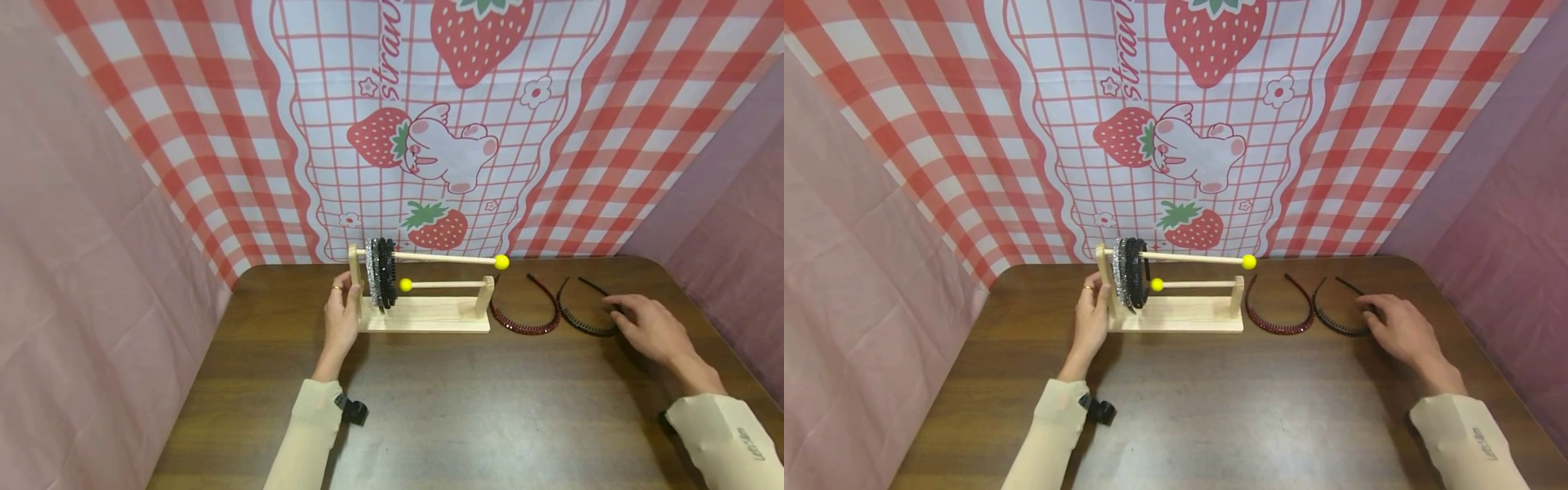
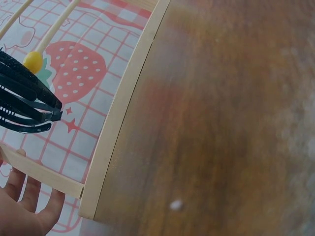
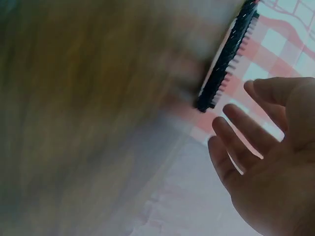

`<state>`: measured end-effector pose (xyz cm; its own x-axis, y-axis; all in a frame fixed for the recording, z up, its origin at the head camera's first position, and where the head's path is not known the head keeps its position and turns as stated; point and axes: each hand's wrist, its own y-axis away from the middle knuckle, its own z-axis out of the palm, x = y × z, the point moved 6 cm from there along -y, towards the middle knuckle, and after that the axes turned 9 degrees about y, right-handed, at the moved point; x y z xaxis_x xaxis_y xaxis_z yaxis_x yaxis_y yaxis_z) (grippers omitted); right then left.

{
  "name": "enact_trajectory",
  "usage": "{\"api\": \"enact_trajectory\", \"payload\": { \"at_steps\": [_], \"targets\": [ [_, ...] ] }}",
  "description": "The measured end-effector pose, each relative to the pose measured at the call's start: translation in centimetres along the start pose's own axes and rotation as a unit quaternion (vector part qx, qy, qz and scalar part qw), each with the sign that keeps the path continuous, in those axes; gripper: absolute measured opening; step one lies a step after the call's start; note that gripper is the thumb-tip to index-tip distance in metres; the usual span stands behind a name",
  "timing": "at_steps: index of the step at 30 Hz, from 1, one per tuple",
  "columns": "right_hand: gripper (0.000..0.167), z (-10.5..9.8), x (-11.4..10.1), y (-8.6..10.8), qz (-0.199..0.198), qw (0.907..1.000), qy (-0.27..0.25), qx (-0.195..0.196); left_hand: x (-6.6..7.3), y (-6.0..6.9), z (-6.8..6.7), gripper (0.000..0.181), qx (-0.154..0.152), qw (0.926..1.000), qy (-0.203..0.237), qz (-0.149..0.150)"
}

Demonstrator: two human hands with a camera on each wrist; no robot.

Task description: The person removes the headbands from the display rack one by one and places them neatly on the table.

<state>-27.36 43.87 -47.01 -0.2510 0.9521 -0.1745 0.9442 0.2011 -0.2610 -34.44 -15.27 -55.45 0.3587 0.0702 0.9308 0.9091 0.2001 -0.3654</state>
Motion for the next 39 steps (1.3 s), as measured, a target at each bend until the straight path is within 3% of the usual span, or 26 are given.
{"api": "enact_trajectory", "payload": {
  "at_steps": [2,4,6,7,9,12,15,18,22,23,28,35,39],
  "targets": [
    [0.028,-0.3,-0.5,-0.1,0.014,0.9997,-0.002,0.018,2.1,0.5,-0.1,0.042,-0.005,0.9999,0.010,0.011],
    [0.028,-0.9,-1.0,-0.2,0.034,0.9986,-0.006,0.039,2.9,0.8,-0.1,0.045,-0.001,0.9998,0.004,0.018],
    [0.027,-1.4,-1.5,-0.4,0.061,0.9964,-0.011,0.058,2.8,0.8,0.0,0.045,-0.001,0.9997,0.002,0.024],
    [0.027,-1.7,-1.7,-0.4,0.074,0.9950,-0.015,0.066,2.6,0.7,-0.1,0.045,-0.003,0.9998,0.002,0.019],
    [0.026,-2.3,-2.1,-0.3,0.092,0.9917,-0.018,0.088,0.2,0.1,0.1,0.039,0.000,0.9999,-0.012,0.004],
    [0.024,-3.2,-2.9,-0.2,0.112,0.9849,-0.026,0.129,-1.0,-0.2,0.0,0.035,-0.006,0.9999,-0.009,-0.003],
    [0.022,-4.1,-3.8,-0.1,0.132,0.9741,-0.046,0.178,-1.7,-0.3,-0.1,0.034,-0.007,1.0000,-0.001,-0.006],
    [0.020,-5.0,-4.9,-0.1,0.146,0.9620,-0.072,0.219,-1.4,-0.3,-0.1,0.033,-0.005,1.0000,-0.004,-0.003],
    [0.018,-6.1,-6.4,-0.2,0.145,0.9507,-0.101,0.255,0.0,0.0,0.0,0.037,0.002,0.9999,-0.010,-0.002],
    [0.017,-6.4,-6.8,-0.3,0.141,0.9485,-0.108,0.263,1.3,0.3,0.0,0.039,0.000,1.0000,-0.004,0.005],
    [0.015,-7.3,-9.0,-0.5,0.116,0.9410,-0.136,0.287,3.3,0.8,0.0,0.045,-0.001,0.9997,0.007,0.023],
    [0.015,-7.8,-11.5,-0.6,0.087,0.9402,-0.147,0.295,0.1,0.0,0.1,0.038,0.007,0.9999,-0.004,-0.013],
    [0.015,-8.0,-12.8,-0.7,0.068,0.9398,-0.150,0.300,0.1,0.0,0.1,0.038,0.002,1.0000,-0.006,-0.001]
  ]
}}
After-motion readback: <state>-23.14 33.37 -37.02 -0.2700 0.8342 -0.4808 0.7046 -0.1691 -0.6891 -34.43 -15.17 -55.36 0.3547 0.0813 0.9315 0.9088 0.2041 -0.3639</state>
